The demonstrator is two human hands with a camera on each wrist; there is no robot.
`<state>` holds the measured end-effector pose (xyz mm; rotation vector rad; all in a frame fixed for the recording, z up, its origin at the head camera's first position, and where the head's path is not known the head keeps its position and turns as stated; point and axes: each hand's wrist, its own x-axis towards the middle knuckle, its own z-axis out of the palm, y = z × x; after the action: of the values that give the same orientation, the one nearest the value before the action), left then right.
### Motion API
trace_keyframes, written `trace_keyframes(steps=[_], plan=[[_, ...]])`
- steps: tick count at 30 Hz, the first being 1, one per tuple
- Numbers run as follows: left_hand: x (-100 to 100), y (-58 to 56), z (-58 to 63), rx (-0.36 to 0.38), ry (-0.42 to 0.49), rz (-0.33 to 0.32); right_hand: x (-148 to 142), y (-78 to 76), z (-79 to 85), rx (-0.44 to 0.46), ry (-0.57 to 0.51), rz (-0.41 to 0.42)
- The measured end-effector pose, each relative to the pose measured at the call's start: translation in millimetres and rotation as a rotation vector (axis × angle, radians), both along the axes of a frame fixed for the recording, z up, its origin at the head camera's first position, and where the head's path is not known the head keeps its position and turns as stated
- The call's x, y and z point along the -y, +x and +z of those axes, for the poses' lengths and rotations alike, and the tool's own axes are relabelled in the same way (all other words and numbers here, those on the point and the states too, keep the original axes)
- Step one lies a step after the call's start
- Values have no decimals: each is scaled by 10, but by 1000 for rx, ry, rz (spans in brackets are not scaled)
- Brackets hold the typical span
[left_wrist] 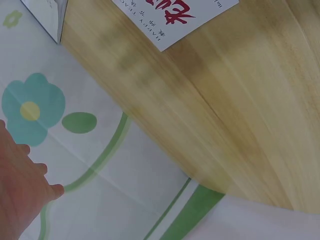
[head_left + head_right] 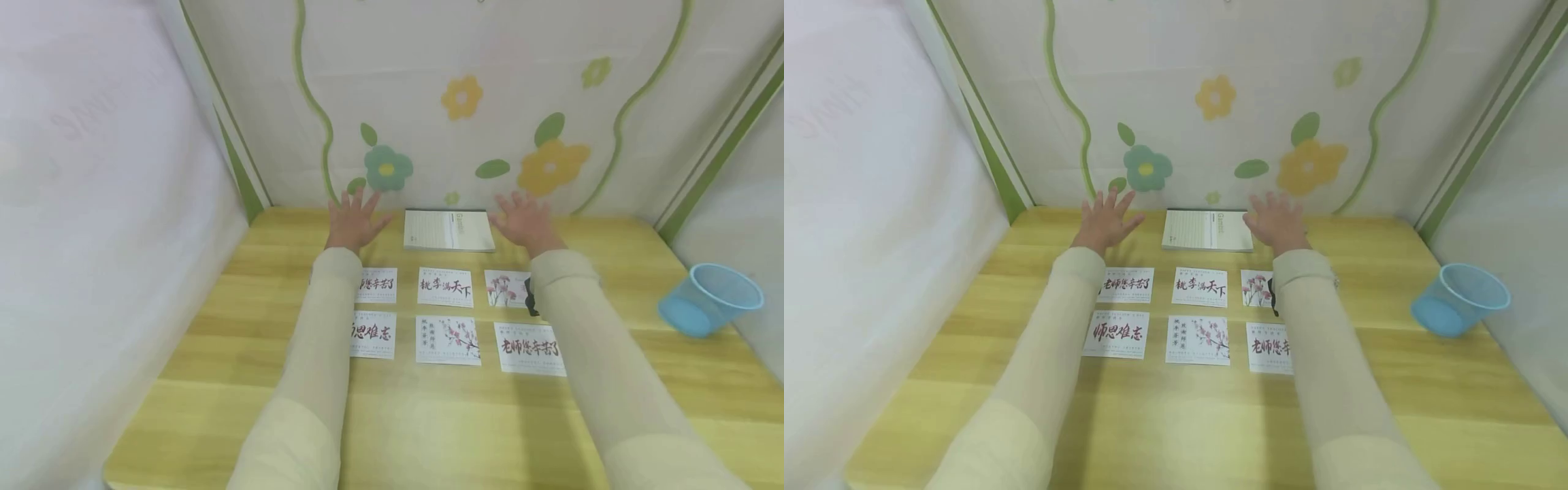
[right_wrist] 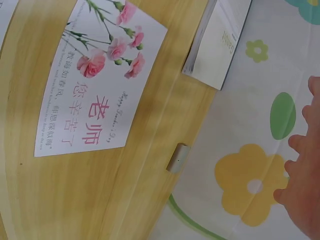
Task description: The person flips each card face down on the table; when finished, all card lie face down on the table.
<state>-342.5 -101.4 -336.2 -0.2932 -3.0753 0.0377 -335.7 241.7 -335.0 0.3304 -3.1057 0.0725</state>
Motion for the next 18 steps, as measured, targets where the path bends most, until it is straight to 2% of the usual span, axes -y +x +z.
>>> trace_keyframes(steps=[9, 14, 18], plan=[[-41, 128, 79, 24, 37, -33, -18, 152, 72, 39, 1, 12], [-14, 228, 17, 129, 159, -103, 13, 172, 19, 83, 6, 66], [-84, 335, -96, 259, 271, -121, -21, 169, -25, 123, -9, 142]])
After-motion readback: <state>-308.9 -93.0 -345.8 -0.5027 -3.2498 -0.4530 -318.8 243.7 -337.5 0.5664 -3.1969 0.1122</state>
